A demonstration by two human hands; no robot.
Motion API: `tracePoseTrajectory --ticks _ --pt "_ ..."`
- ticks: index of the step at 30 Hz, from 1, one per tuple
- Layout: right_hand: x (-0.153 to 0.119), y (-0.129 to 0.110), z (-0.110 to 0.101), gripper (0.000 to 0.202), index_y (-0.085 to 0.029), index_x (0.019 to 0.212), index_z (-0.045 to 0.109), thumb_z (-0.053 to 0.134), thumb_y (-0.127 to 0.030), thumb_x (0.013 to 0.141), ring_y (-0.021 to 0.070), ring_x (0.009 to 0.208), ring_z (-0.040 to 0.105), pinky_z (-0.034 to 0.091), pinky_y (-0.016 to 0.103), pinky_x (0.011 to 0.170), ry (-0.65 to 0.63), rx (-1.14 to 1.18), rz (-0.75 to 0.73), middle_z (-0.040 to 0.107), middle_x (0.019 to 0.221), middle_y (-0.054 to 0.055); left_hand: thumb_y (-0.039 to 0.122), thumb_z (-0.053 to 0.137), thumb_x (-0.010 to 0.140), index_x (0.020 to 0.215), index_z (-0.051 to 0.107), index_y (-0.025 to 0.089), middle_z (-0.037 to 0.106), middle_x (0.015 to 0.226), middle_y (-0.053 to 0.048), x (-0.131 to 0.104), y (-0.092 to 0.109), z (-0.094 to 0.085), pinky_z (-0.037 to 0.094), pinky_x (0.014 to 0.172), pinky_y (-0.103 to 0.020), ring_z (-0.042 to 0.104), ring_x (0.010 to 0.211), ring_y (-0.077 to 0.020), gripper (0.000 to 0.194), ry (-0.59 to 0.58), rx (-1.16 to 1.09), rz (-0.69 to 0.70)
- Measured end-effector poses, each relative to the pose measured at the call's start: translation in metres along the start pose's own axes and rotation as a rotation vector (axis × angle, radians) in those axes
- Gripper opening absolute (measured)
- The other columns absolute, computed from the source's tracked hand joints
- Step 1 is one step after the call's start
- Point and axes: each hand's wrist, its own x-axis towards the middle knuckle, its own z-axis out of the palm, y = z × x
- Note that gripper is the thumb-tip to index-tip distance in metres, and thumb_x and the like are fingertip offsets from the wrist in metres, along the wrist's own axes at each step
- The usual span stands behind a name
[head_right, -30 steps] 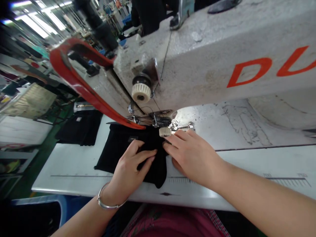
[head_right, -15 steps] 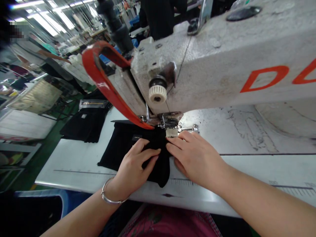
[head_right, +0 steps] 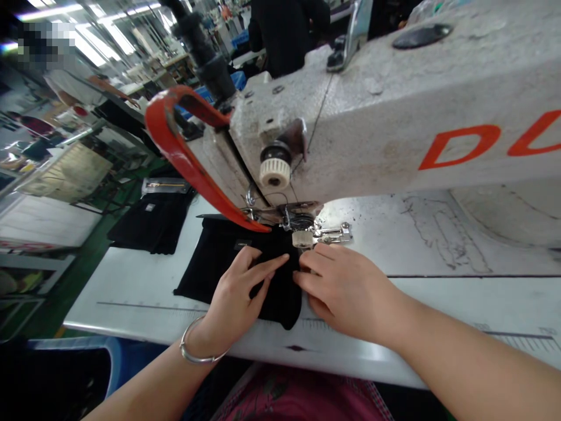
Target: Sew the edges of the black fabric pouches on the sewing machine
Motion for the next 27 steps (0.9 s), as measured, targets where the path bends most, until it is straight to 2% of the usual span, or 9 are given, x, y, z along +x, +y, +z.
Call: tracePoseTrajectory --ticks 6,9,12,15,19,22,27 --pt "0.0001 -0.0008 -0.003 0.022 -0.02 0.1 0.066 0.052 -0.015 0.084 0.0224 0.084 0.054 0.048 0.041 0.073 -0.009 0.045 -0.009 0.06 0.093 0.007 0.015 0.048 0.092 0.127 0.059 0.031 0.046 0.104 -0.007 0.0009 0.0007 0.0011 0.05 0.083 -0.038 0.05 0.097 -0.0211 0.04 -0.038 0.1 0.031" --pt "-0.0017 0.0007 -0.0034 0.019 -0.019 0.096 0.066 0.051 -0.015 0.085 0.0227 0.09 0.056 0.049 0.041 0.076 0.035 0.037 0.003 0.06 0.108 0.008 0.014 0.049 0.091 0.127 0.059 0.031 0.047 0.104 -0.007 0.0008 0.0004 0.0016 0.05 0.084 -0.038 0.049 0.098 -0.0216 0.041 -0.033 0.108 0.044" --pt "-0.0028 0.0036 -0.001 0.02 -0.015 0.102 0.063 0.051 -0.014 0.086 0.0238 0.102 0.056 0.049 0.04 0.085 0.106 -0.011 0.028 0.058 0.122 0.01 0.016 0.05 0.091 0.12 0.063 0.027 0.048 0.104 -0.007 0.0006 0.0004 0.0017 0.05 0.084 -0.037 0.05 0.099 -0.0212 0.034 -0.002 0.081 0.037" --pt "-0.002 0.0065 0.0017 0.024 -0.014 0.109 0.062 0.051 -0.014 0.087 0.0236 0.101 0.058 0.05 0.038 0.086 0.128 -0.056 0.044 0.061 0.119 0.01 0.017 0.052 0.091 0.111 0.066 0.023 0.048 0.104 -0.008 0.0002 0.0006 0.0016 0.05 0.083 -0.035 0.051 0.097 -0.0197 0.026 0.03 0.04 0.02" --pt "-0.001 0.0078 0.0022 0.024 -0.014 0.107 0.065 0.052 -0.014 0.087 0.0239 0.098 0.059 0.051 0.038 0.083 0.148 -0.064 0.062 0.062 0.115 0.01 0.016 0.053 0.09 0.106 0.067 0.022 0.048 0.106 -0.008 -0.0002 0.0009 0.0021 0.05 0.085 -0.035 0.051 0.099 -0.0196 0.023 0.053 0.024 0.024" --pt "-0.001 0.0073 0.0012 0.022 -0.018 0.106 0.065 0.052 -0.016 0.088 0.0236 0.096 0.058 0.051 0.039 0.08 0.115 -0.059 0.043 0.061 0.116 0.009 0.015 0.053 0.089 0.109 0.066 0.023 0.047 0.109 -0.008 -0.0004 0.0014 0.0019 0.05 0.087 -0.035 0.051 0.1 -0.0189 0.025 0.065 0.022 0.022" --pt "0.0001 0.0042 -0.0011 0.027 -0.022 0.109 0.063 0.052 -0.018 0.086 0.0258 0.092 0.057 0.05 0.043 0.075 0.037 -0.117 0.039 0.06 0.116 0.007 0.011 0.05 0.088 0.123 0.061 0.028 0.044 0.114 -0.008 -0.0009 0.0021 -0.0001 0.05 0.089 -0.036 0.05 0.103 -0.0193 0.041 0.029 0.038 0.031"
